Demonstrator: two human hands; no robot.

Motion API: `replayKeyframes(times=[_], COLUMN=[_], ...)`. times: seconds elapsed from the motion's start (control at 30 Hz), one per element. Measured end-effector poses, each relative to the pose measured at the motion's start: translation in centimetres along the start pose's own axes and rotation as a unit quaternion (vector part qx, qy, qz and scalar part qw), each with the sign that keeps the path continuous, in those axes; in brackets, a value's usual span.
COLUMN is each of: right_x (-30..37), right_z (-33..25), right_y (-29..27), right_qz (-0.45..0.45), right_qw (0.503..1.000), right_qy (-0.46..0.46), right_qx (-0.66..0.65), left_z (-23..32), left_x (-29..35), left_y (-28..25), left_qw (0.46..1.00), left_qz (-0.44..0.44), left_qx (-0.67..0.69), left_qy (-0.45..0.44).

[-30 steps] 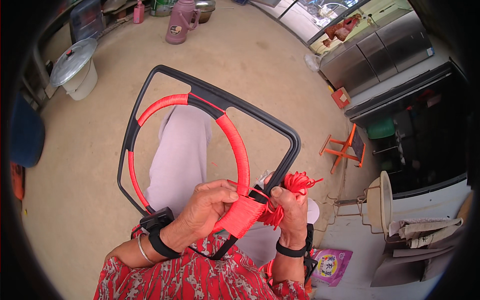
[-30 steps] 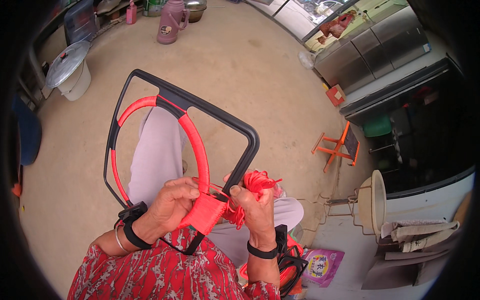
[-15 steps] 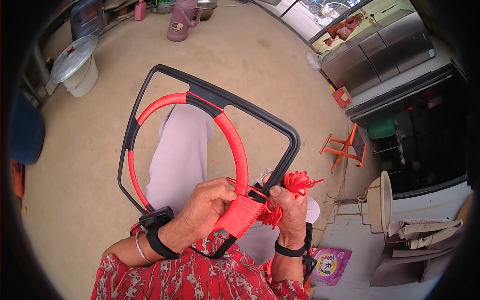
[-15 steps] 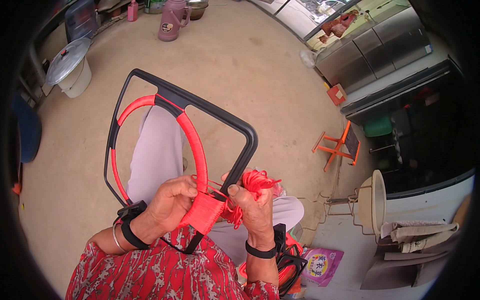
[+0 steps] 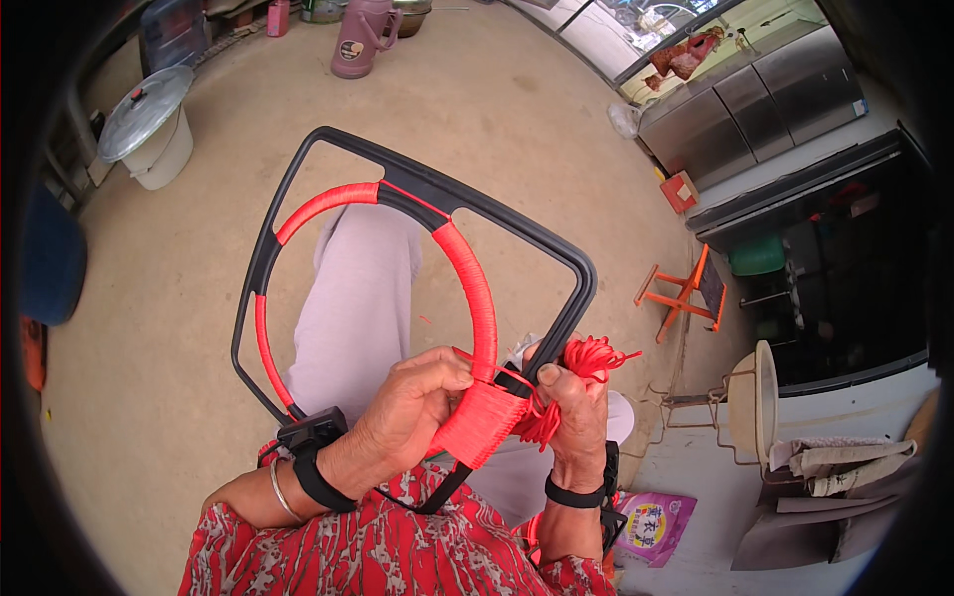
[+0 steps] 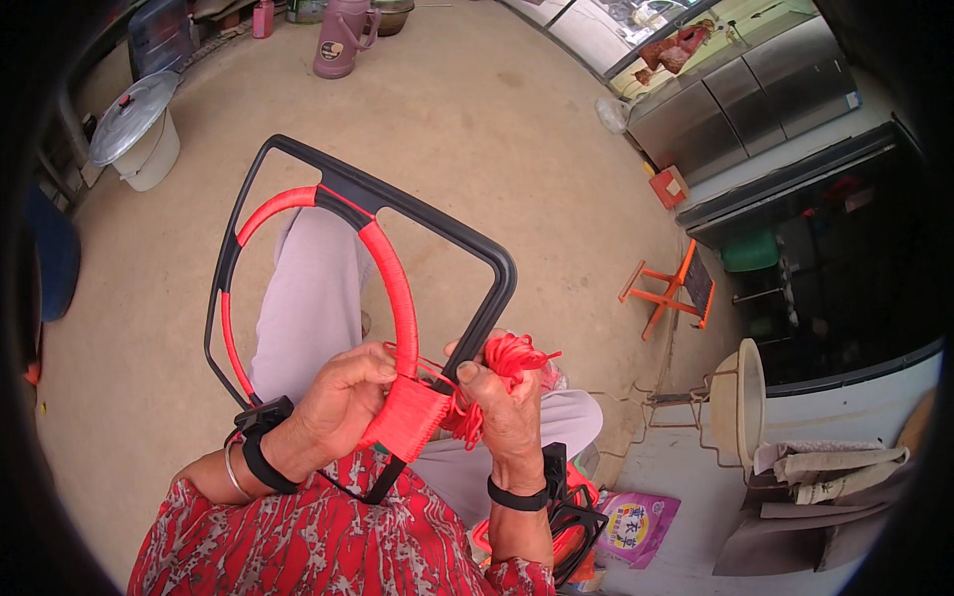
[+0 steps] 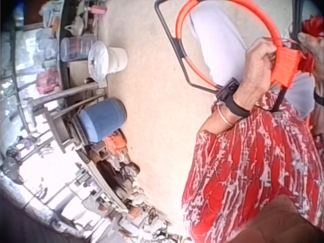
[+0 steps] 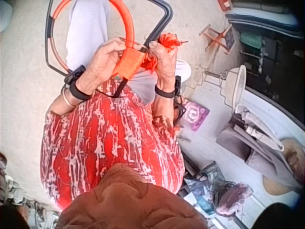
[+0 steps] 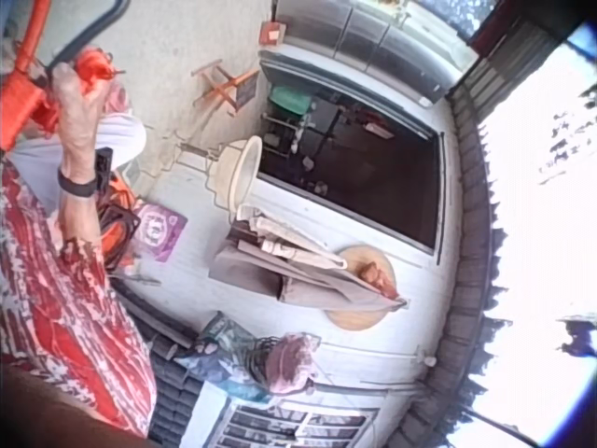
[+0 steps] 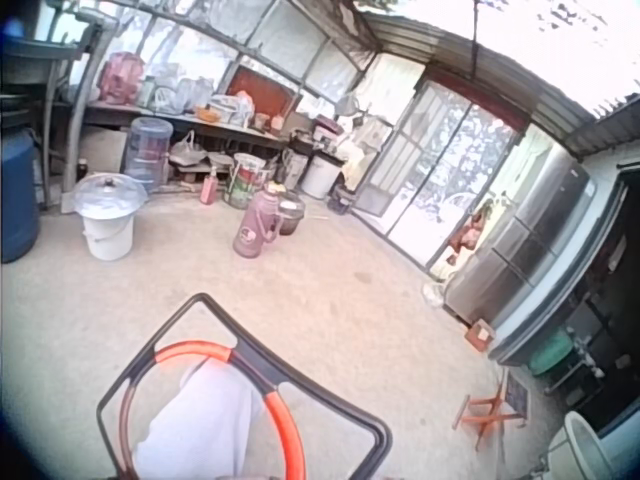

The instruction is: Wrapping a red cord or string tightly around a black and red frame.

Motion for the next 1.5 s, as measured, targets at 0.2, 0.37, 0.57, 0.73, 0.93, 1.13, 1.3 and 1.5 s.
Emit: replayKeyframes(times=[0.2, 0.37, 0.57, 0.73, 0.93, 1.13, 1.3, 1.5], right_x=[0.0, 0.3, 1.1, 0.7, 0.9, 0.9, 0.9, 0.9], right_z=[-0.2, -1.1, -1.3, -0.5, -0.3, -0.4, -0.3, 0.0], right_y=[-0.1, -0.2, 0.2, 0.3, 0.5, 0.9, 1.0, 0.9], right_qz=[0.003, -0.012, -0.078, -0.072, -0.075, -0.040, -0.021, -0.008], right_qw=[1.000, 0.999, 0.994, 0.995, 0.993, 0.992, 0.991, 0.992], right_qy=[0.004, 0.017, -0.041, -0.008, 0.018, 0.014, -0.012, 0.012], right_qx=[0.008, 0.044, 0.069, 0.061, 0.087, 0.116, 0.134, 0.126], left_z=[0.1, 0.2, 0.1, 0.2, 0.1, 0.1, -0.2, -0.7], left_x=[-0.5, -0.8, -0.4, -0.4, -0.1, -0.1, -0.1, -0.3], left_y=[-0.1, 0.0, 0.8, 1.0, 0.7, 0.3, 0.2, -0.3], left_qw=[0.999, 0.999, 0.998, 0.998, 0.999, 0.999, 0.998, 0.999], left_qz=[-0.028, -0.025, -0.042, -0.029, -0.030, -0.044, -0.056, -0.048], left_qx=[0.009, 0.019, -0.004, 0.005, -0.003, 0.013, 0.026, -0.015], left_qy=[-0.022, -0.035, -0.047, -0.055, -0.039, -0.023, -0.008, 0.011])
Point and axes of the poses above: each hand's wrist, its own x-axis away from the middle knuckle, its own y-axis out of the palm, z = x × y, the point moved 3 cm from there along -x, towards the middle knuckle, and after that the axes turned 1 degree about -z, right-handed, at the moved point
